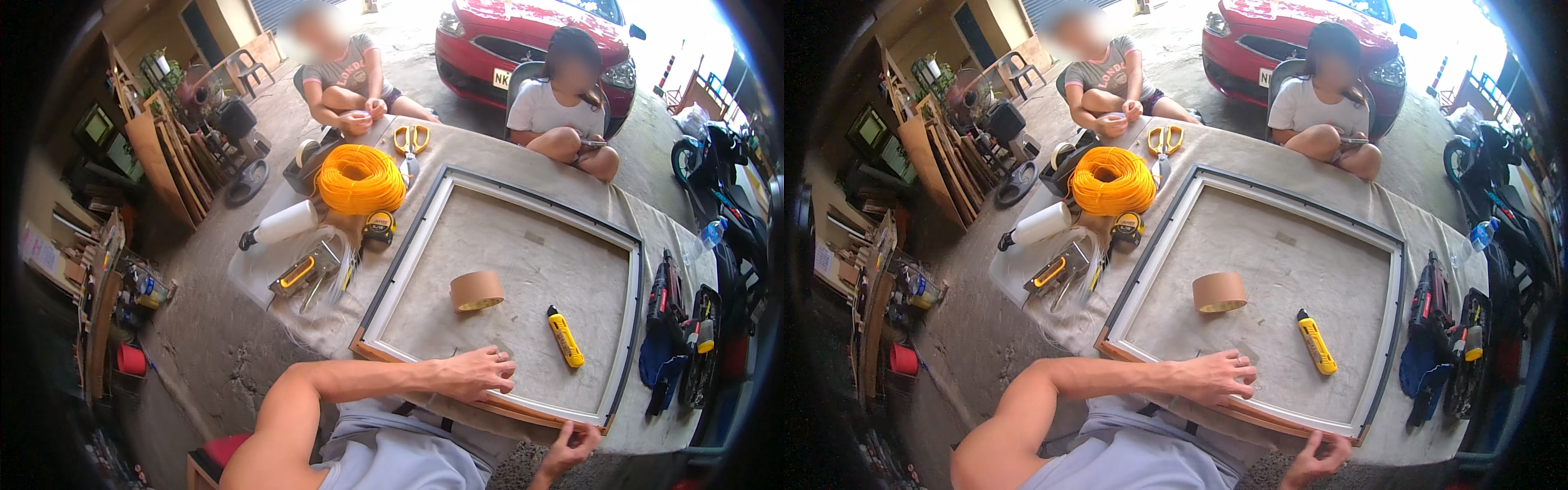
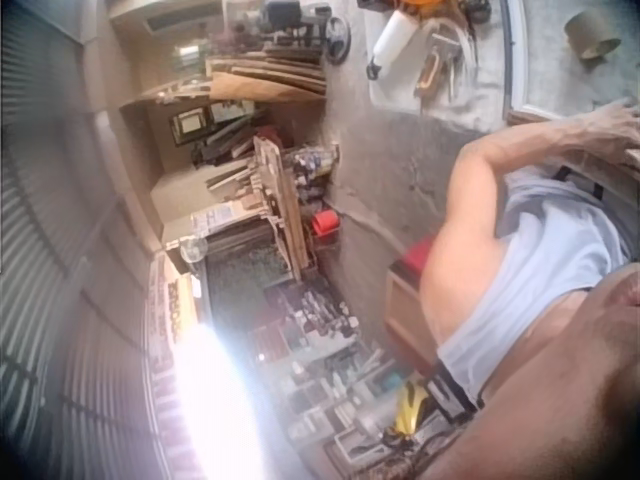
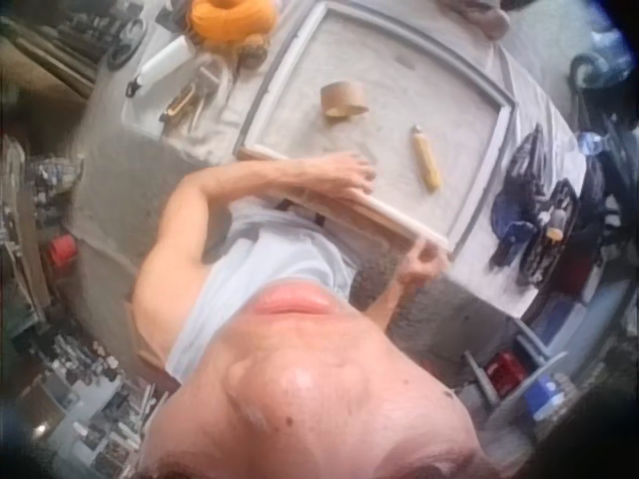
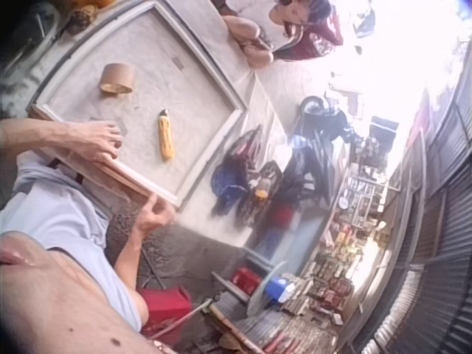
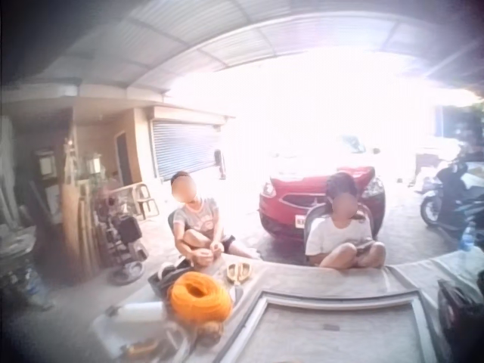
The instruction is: The person uses a staple gun to secure a frame, then measures and cuts a strip of cardboard with a utility knife. They attach the cardboard strip to the frame using tape and trim the excess. The person repeats the process for another side of the frame.
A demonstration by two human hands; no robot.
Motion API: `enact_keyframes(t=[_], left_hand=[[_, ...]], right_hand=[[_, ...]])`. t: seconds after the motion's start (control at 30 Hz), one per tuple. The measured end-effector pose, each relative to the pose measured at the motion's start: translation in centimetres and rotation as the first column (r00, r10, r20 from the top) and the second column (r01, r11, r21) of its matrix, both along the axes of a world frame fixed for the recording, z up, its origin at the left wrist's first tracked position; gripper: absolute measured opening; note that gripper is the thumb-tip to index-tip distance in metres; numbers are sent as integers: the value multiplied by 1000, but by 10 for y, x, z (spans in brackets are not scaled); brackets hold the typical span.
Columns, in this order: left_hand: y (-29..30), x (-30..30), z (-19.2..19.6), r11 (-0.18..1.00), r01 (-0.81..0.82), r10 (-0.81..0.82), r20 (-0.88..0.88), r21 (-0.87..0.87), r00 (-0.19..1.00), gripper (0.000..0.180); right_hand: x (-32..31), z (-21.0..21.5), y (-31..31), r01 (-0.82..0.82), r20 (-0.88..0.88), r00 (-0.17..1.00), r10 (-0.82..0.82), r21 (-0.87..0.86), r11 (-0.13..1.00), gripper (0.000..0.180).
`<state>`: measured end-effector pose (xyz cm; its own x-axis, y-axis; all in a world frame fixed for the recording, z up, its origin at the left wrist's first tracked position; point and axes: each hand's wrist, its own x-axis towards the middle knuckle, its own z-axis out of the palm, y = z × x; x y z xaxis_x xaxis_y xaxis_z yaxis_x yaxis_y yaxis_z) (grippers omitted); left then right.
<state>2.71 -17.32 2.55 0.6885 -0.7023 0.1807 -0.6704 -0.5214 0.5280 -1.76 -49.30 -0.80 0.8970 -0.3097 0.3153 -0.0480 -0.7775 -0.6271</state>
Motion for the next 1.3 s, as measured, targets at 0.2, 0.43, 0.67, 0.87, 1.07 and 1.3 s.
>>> enact_keyframes(t=[0.2,0.43,0.67,0.87,1.07,1.3], left_hand=[[-24,2,-10,996,-78,79,29,-42,996,31],[-67,17,-12,993,-109,109,8,-47,994,34],[-115,37,-18,996,-59,61,37,-63,997,41],[-152,55,-19,998,-6,5,-20,-65,1000,44],[-185,64,-24,993,-42,38,-40,-108,998,47],[-234,78,-32,988,-76,70,-49,-136,996,56]], right_hand=[[16,-17,-45,100,53,994,-92,-181,978,85],[15,-6,-68,-11,-126,990,66,398,917,97],[16,-27,-84,27,-147,989,35,400,916,101],[13,-19,-80,45,-215,975,47,404,914,98],[16,-26,-75,-29,-39,998,50,427,904,97],[16,-5,-67,115,-257,966,-1,430,896,99]])
